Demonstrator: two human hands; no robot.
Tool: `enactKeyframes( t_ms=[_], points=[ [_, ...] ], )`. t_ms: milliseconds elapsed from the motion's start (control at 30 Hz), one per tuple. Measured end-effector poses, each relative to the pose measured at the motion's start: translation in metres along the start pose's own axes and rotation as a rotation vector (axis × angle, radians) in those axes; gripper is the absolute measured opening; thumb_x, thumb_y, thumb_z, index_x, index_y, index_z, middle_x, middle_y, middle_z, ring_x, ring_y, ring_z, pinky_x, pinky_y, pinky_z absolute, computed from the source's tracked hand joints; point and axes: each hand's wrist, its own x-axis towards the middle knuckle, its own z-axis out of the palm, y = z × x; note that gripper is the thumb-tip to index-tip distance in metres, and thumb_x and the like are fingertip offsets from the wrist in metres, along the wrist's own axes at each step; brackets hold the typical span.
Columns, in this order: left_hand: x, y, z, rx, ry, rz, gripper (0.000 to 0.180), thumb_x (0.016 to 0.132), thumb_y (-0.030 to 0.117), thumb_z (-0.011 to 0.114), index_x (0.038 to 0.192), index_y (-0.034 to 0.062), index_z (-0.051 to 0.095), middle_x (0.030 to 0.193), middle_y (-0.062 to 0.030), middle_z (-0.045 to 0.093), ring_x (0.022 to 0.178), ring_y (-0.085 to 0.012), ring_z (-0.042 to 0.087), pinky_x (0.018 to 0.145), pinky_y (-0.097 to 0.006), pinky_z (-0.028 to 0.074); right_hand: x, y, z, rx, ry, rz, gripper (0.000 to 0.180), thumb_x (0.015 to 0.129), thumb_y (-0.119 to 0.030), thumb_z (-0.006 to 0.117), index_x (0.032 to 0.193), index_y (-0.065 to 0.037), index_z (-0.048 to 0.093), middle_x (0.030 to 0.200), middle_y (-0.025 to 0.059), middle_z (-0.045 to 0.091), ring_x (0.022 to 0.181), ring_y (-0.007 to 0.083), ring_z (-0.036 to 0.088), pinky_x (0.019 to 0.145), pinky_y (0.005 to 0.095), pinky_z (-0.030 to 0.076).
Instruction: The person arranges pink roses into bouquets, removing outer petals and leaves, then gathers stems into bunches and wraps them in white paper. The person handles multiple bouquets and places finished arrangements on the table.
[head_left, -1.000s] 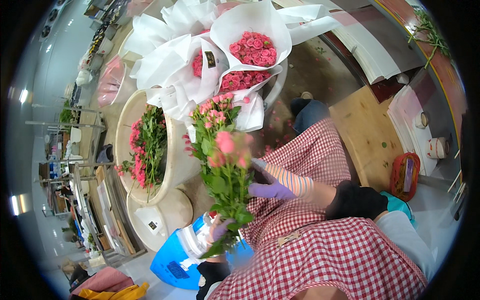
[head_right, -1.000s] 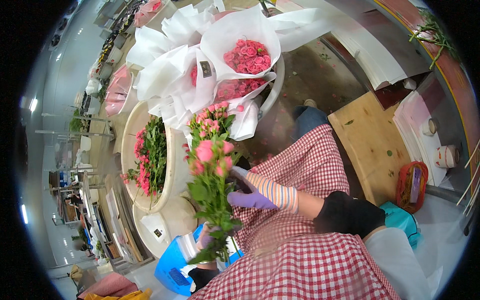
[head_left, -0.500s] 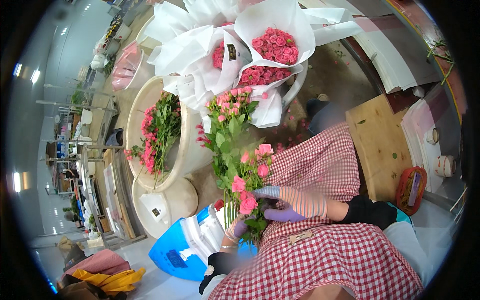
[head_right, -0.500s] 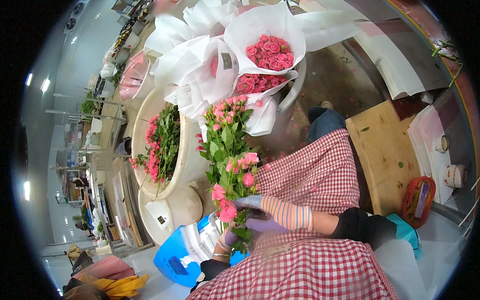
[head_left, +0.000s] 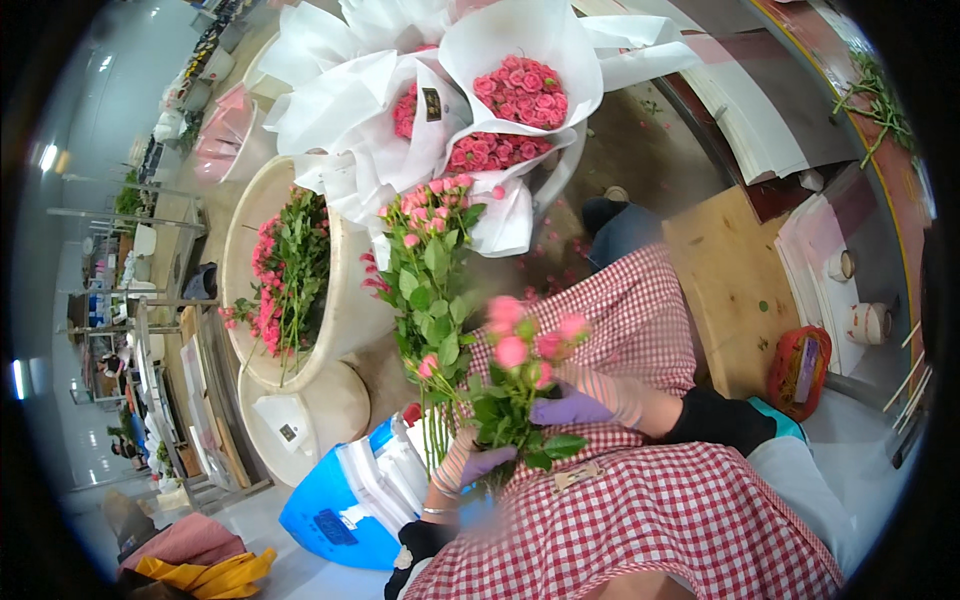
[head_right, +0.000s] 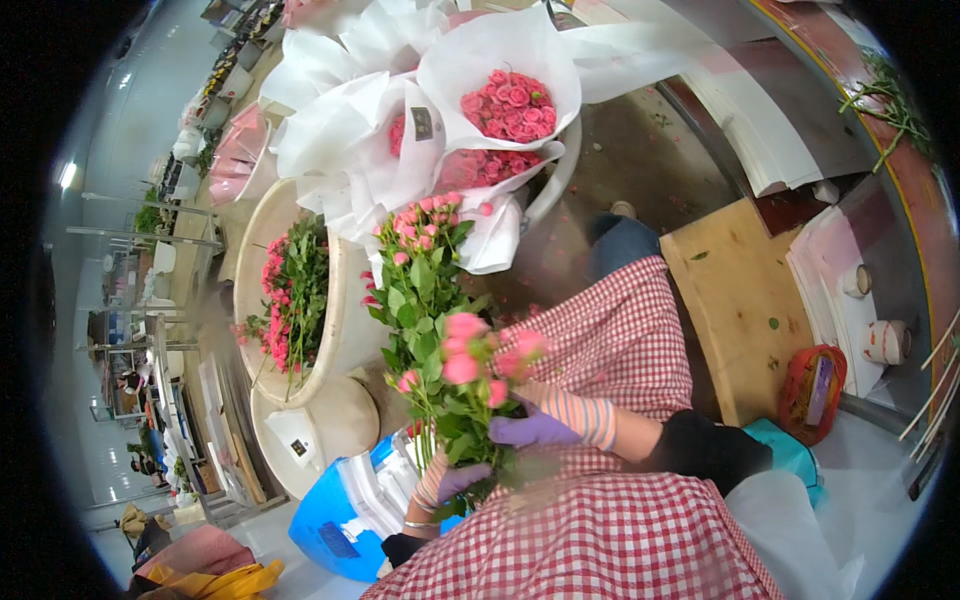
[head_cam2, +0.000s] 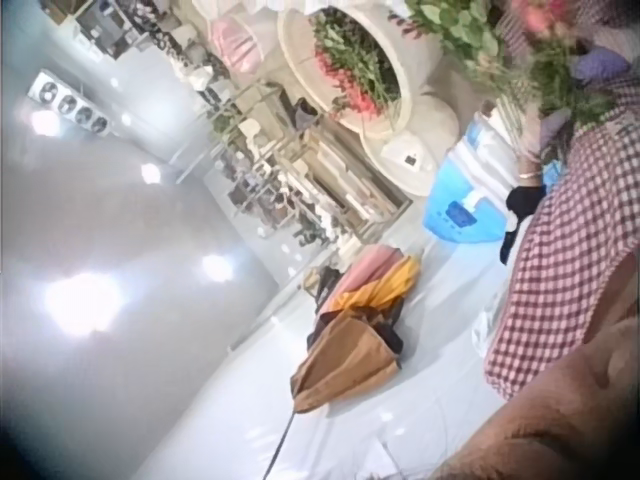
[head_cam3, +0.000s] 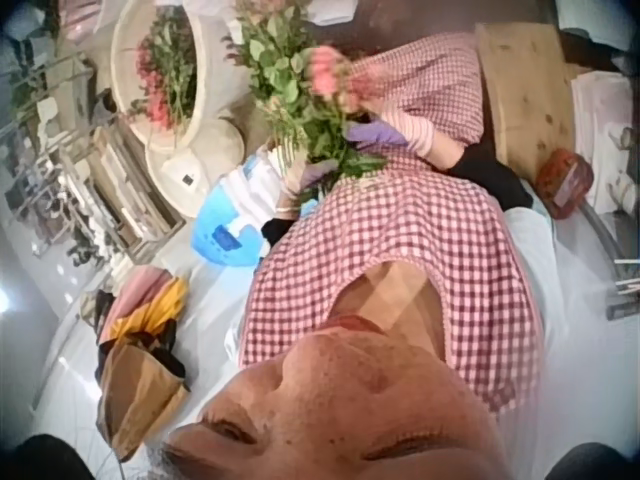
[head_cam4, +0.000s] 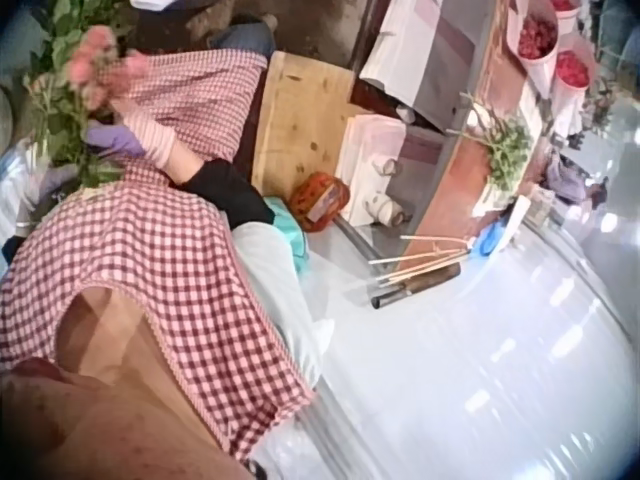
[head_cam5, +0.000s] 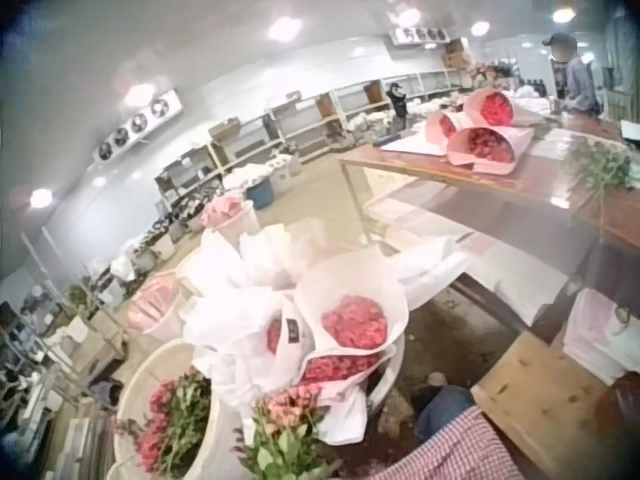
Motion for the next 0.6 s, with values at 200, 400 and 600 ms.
enactKeyframes(
  t_ms=[200,400,600],
  points=[
    [0.003,-0.022,-0.020,0.471,-0.033,0.149,0.054,0.073,0.002,0.069,0.122,0.0029,0.048,0.118,-0.0074,0.055,0.106,-0.0208,0.053,0.094,-0.033,0.043,0.012,-0.010,-0.002,0.141,-0.321,0.010,0.049,0.085,-0.013,0.056,0.131,-0.002,0.042,0.132,0.0174,0.045,0.124,0.0285,0.040,0.106,0.0367,0.029],
    [0.002,-0.032,-0.023,0.457,0.039,0.179,0.054,0.079,0.015,0.064,0.129,0.0059,0.044,0.131,-0.0098,0.047,0.120,-0.0245,0.044,0.105,-0.036,0.032,0.020,-0.046,-0.019,-0.226,-0.444,-0.087,0.053,0.086,-0.021,0.056,0.131,0.003,0.040,0.133,0.0219,0.043,0.122,0.0339,0.043,0.104,0.0369,0.032],
    [0.010,-0.031,-0.017,0.593,0.013,0.071,0.057,0.076,0.022,0.065,0.128,0.0072,0.047,0.132,-0.0094,0.047,0.123,-0.0272,0.042,0.106,-0.039,0.030,0.014,0.010,-0.033,-0.311,-0.416,-0.261,0.056,0.084,-0.021,0.058,0.128,0.009,0.039,0.130,0.0228,0.044,0.119,0.0341,0.044,0.103,0.0373,0.034]
  ],
)
